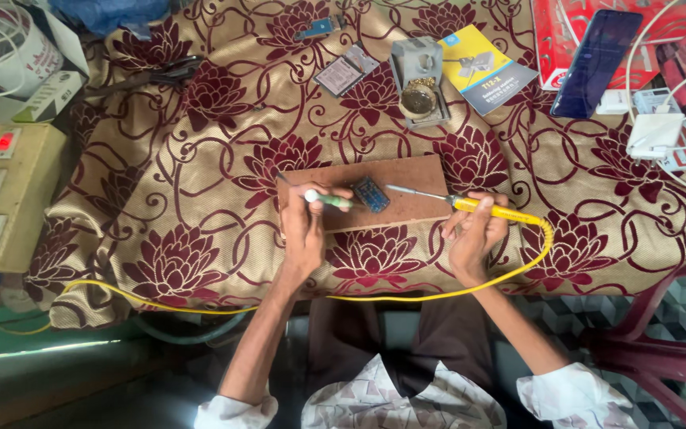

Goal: The person solders a small blue circuit board using a soldering iron and solder wire. They hold the board steady with one hand while applying heat and solder with the other, working on a wooden block placed on a patterned tablecloth.

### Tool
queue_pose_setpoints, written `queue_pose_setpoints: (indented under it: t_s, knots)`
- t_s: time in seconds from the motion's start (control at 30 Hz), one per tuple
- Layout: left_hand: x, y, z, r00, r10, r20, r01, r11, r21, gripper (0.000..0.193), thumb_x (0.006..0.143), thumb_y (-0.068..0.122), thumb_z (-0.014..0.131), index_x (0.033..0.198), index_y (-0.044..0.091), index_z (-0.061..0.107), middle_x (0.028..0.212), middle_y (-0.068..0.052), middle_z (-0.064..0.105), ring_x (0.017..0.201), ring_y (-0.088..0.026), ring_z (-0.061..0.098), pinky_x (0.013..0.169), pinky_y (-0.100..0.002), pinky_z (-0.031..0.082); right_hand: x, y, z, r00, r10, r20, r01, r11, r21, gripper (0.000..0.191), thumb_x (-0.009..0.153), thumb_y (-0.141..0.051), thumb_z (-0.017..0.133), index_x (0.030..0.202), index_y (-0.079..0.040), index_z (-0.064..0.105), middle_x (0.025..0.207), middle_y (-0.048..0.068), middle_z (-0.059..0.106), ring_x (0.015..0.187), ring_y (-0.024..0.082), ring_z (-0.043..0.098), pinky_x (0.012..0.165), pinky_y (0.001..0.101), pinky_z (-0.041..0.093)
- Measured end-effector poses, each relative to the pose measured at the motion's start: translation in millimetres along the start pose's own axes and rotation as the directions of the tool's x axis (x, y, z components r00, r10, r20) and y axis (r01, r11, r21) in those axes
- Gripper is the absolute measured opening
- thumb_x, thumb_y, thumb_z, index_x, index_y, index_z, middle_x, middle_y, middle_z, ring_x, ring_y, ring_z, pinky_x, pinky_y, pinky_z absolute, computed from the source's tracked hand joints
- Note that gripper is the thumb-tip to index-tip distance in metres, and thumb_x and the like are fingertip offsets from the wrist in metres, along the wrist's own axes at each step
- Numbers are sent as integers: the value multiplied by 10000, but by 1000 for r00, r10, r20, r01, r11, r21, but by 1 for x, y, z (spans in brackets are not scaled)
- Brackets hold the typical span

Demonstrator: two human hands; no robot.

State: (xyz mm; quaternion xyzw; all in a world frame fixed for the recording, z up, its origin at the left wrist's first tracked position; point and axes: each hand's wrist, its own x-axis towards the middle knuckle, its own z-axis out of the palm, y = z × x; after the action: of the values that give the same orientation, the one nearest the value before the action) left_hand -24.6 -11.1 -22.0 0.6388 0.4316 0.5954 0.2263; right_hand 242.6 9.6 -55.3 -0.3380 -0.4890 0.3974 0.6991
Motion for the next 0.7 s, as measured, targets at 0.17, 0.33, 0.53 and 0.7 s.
queue_pose_setpoints:
  t_s: [0.17,0.33,0.53,0.7]
  knots:
    - [-1,8,0,999,31,-32,-30,999,22,174,1135,112,361,1238,45,484,1185,-179,767,849,-220,735,764,-373,539,-1,5,-6,990,120,-71,-113,989,100,288,1139,-339,389,1085,-67,469,697,23,471,436,119,481,373,236,300]
    - [4,14,2,999,51,-17,-47,983,178,310,994,-54,302,1243,3,479,1163,-167,749,957,-228,748,847,-324,574,-2,6,-7,994,97,-44,-93,992,88,273,1142,-302,436,1034,-56,484,649,13,422,413,108,430,373,242,282]
    - [0,13,0,999,26,-24,-24,996,81,157,1080,-19,345,1172,-1,471,1125,-149,764,921,-215,756,831,-334,603,-1,2,-2,996,80,-45,-77,996,51,260,1135,-293,450,1025,-59,476,662,8,421,416,104,436,378,241,277]
    - [2,6,1,993,41,-108,-36,998,46,153,1103,24,327,1150,19,473,1129,-149,767,913,-216,763,817,-331,610,1,5,-4,990,90,-104,-76,988,131,255,1117,-299,455,1021,-64,478,628,3,403,407,94,413,365,247,285]
